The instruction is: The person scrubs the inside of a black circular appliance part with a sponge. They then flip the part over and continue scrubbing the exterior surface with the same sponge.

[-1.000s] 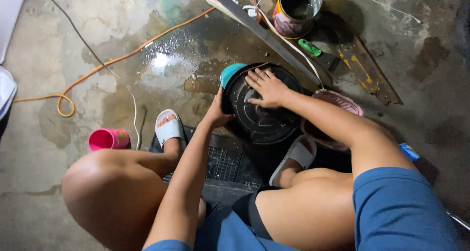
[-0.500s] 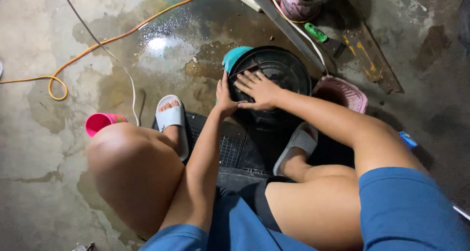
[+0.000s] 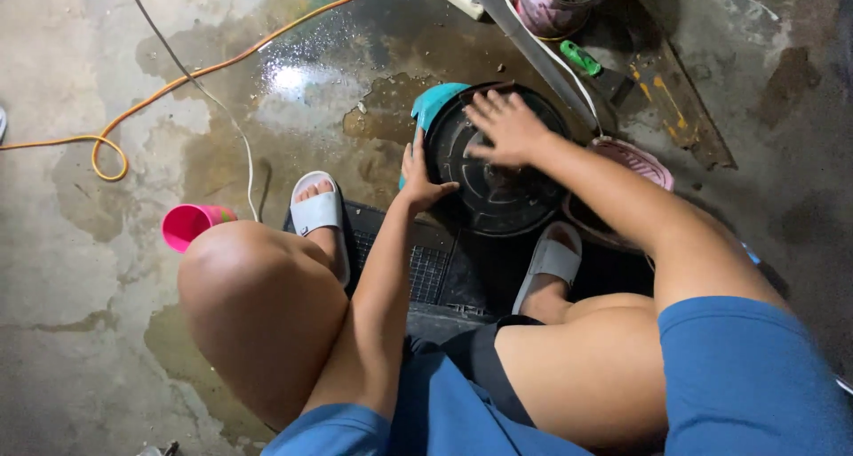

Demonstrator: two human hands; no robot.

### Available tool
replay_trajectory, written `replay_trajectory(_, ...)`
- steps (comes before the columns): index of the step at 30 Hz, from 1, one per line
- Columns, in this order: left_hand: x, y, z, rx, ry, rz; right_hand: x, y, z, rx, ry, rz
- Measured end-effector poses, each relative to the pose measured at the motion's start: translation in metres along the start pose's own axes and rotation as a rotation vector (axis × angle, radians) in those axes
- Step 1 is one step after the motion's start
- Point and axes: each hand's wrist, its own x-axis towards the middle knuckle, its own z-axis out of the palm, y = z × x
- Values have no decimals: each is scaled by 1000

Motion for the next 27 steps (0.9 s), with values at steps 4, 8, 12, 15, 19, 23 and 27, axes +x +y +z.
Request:
replay_trajectory(4, 7, -13, 2, -7, 3, 20, -19, -50, -8, 42, 202, -310)
replay_trajectory(8, -4, -4, -2, -6, 9, 103, -4, -11, 5, -43, 245, -120)
replay_trajectory(12, 13, -4, -12, 171, 19, 165, -2, -31, -9, -2, 336, -152)
replay_trajectory(15, 20, -19, -21, 504, -126, -57, -7, -42, 2, 100, -66, -302)
replay_trajectory(19, -1, -2, -7, 576, -54, -96, 5, -18, 17, 4, 258, -205)
replay_trajectory(23, -26, -1, 5, 165, 16, -35, -25, -53, -2, -48, 78, -407)
replay_trajectory(27, -21, -13, 5, 70, -5, -71, -2, -13, 11, 13, 514, -509)
